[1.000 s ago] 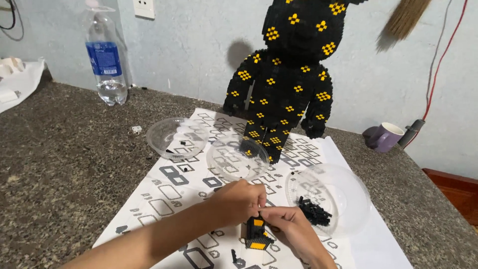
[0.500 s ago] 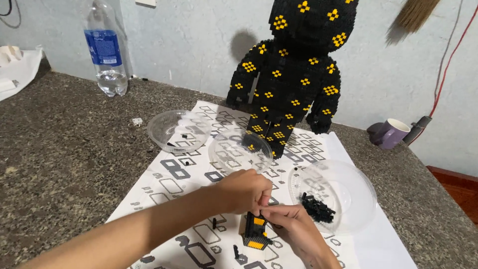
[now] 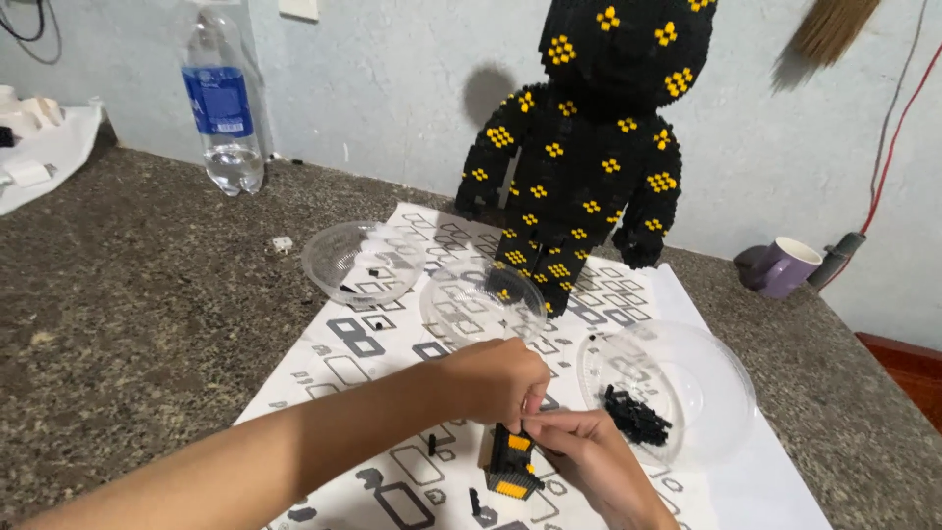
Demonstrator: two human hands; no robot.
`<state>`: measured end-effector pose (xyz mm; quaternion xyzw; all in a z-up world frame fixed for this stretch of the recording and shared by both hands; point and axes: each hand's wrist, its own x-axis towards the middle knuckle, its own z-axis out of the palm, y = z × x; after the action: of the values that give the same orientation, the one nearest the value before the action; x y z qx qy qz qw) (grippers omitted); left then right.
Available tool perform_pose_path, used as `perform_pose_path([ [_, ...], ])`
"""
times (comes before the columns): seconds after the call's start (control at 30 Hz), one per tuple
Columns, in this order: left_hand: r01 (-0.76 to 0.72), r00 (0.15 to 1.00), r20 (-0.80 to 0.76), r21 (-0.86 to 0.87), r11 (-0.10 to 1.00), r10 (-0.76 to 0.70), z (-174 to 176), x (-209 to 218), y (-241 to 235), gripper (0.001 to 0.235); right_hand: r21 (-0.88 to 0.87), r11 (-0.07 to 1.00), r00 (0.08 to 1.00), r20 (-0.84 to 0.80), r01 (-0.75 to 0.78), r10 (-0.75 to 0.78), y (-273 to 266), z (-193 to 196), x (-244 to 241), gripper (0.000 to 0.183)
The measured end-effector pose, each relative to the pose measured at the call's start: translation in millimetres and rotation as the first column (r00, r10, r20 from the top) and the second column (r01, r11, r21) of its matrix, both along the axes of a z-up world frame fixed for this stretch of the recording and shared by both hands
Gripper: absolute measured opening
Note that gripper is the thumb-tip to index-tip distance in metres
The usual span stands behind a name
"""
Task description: Assembling a large black and yellow toy figure using small building blocks on a workspace.
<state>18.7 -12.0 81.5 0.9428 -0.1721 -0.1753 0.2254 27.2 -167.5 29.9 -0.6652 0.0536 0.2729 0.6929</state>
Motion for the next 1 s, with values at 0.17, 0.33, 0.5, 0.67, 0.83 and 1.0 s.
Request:
perform_pose_path([
  [0.17,-0.006,0.999,0.039,-0.118,0.993,0.01,-14.0,5.5,7.0,0.012,0.087,0.996,0.999,0.02,-0.034,0.032,-9.0,-35.1,20.3,0.02],
  [0.33,-0.138,0.986,-0.141,-0.365,0.921,0.091,-40.3,6.1,31.7,0.021,0.076,0.99,0.988,0.107,-0.116,0.107,-11.6,-36.1,18.4,0.019],
  [0.5,-0.032,0.999,0.003,-0.709,0.705,0.047,-74.3,1.9,46.6,0.017,0.012,0.998,0.997,0.034,-0.065,0.064,-1.9,-10.4,4.2,0.023],
  [0.67,-0.109,0.971,0.06,-0.754,0.647,0.233,-83.9,-9.9,39.8,0.01,0.108,0.99,0.994,0.077,-0.087,0.079,-4.1,-19.3,7.1,0.025],
  [0.83,-0.205,0.941,0.043,-0.716,0.667,0.335,-73.8,-18.7,37.1,0.01,0.026,0.994,0.983,0.151,-0.109,0.104,-7.1,-25.2,11.7,0.022],
  [1.0,-0.151,0.962,0.038,-0.751,0.643,0.269,-80.2,-19.4,37.4,0.008,-0.027,0.98,0.961,0.196,-0.195,0.197,-11.0,-26.1,10.2,0.031],
])
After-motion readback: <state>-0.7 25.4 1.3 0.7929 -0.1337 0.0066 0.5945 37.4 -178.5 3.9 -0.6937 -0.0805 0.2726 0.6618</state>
